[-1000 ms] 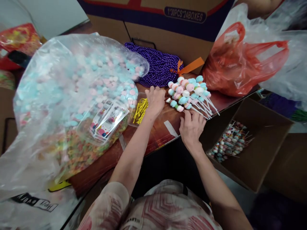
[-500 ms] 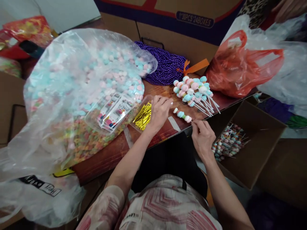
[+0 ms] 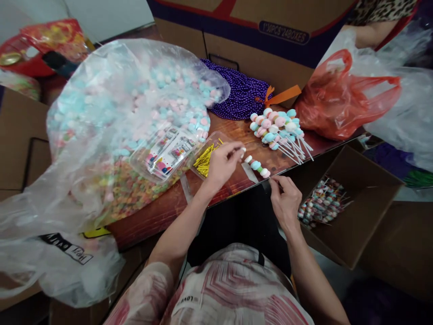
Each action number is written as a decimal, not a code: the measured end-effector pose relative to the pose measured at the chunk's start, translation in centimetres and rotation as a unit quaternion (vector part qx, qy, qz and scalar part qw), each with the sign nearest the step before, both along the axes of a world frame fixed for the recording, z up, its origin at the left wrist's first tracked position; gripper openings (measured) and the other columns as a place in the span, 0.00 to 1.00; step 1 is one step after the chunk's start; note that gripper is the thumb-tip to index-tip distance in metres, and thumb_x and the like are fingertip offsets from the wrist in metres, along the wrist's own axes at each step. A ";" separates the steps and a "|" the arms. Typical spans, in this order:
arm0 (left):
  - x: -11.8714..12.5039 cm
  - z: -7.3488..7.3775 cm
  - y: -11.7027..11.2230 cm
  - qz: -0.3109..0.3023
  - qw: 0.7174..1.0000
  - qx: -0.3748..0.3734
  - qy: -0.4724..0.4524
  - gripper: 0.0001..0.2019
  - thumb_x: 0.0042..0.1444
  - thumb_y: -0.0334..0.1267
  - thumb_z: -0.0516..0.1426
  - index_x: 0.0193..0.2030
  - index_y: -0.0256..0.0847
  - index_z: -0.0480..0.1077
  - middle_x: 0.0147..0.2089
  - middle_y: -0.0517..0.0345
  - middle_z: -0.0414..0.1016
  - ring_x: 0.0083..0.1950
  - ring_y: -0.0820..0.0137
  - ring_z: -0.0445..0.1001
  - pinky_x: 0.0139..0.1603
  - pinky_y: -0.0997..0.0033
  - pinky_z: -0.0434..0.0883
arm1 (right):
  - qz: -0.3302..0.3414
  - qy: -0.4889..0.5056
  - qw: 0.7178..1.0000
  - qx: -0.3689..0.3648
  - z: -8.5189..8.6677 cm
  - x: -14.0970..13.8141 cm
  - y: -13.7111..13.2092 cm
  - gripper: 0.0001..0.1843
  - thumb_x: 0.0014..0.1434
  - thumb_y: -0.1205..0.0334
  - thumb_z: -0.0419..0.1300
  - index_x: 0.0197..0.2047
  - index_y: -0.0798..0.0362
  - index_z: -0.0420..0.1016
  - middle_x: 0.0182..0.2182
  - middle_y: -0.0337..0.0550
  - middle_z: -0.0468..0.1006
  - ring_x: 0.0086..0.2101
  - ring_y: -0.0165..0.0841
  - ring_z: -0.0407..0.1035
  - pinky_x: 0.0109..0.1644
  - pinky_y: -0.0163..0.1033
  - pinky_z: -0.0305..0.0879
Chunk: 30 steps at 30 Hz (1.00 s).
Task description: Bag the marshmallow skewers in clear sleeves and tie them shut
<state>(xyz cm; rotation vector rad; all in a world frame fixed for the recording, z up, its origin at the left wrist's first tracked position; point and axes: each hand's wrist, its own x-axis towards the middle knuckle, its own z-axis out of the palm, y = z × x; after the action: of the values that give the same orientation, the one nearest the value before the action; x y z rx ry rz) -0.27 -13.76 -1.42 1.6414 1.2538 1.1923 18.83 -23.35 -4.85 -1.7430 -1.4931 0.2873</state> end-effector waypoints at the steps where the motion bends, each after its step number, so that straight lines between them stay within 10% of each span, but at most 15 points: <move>1: -0.2 0.0 -1.2 -0.034 0.998 -0.046 -0.009 0.07 0.61 0.35 0.59 0.42 0.41 0.79 0.32 0.59 0.79 0.29 0.73 0.75 0.36 0.71 0.73 | -0.002 -0.003 1.000 -0.001 0.1 0.1 -0.1 0.09 0.65 0.62 0.58 0.35 0.51 0.79 0.31 0.42 0.78 0.31 0.34 0.71 0.38 0.39 0.63; 8: -2.5 -1.6 -5.3 -0.020 0.997 -0.061 0.042 0.06 0.61 0.35 0.59 0.40 0.40 0.78 0.38 0.56 0.80 0.30 0.73 0.77 0.35 0.71 0.73 | 0.014 -0.011 1.000 -0.011 0.2 0.1 -0.9 0.10 0.65 0.60 0.58 0.35 0.51 0.79 0.30 0.41 0.77 0.30 0.33 0.70 0.37 0.38 0.62; 18: -1.1 -1.8 -2.1 -0.041 0.991 0.123 0.022 0.07 0.64 0.38 0.59 0.41 0.41 0.79 0.40 0.52 0.82 0.42 0.69 0.79 0.46 0.66 0.75 | 0.016 0.017 1.000 -0.021 -0.1 -1.2 -1.1 0.10 0.65 0.60 0.57 0.35 0.50 0.78 0.30 0.41 0.77 0.31 0.34 0.71 0.37 0.39 0.64; 30: -5.0 -2.5 -6.8 0.239 0.957 -0.079 -0.146 0.10 0.58 0.42 0.63 0.42 0.40 0.79 0.37 0.57 0.80 0.34 0.75 0.77 0.38 0.75 0.75 | 0.039 0.022 0.999 -0.021 -0.2 -1.3 -1.1 0.10 0.66 0.59 0.57 0.36 0.51 0.78 0.31 0.41 0.77 0.31 0.33 0.71 0.38 0.39 0.64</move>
<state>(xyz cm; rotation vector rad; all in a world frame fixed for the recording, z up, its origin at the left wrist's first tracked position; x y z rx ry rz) -5.26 -20.60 -3.93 1.0245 1.5521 1.5123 17.48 -24.49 -5.07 -1.7027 -1.5356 0.3986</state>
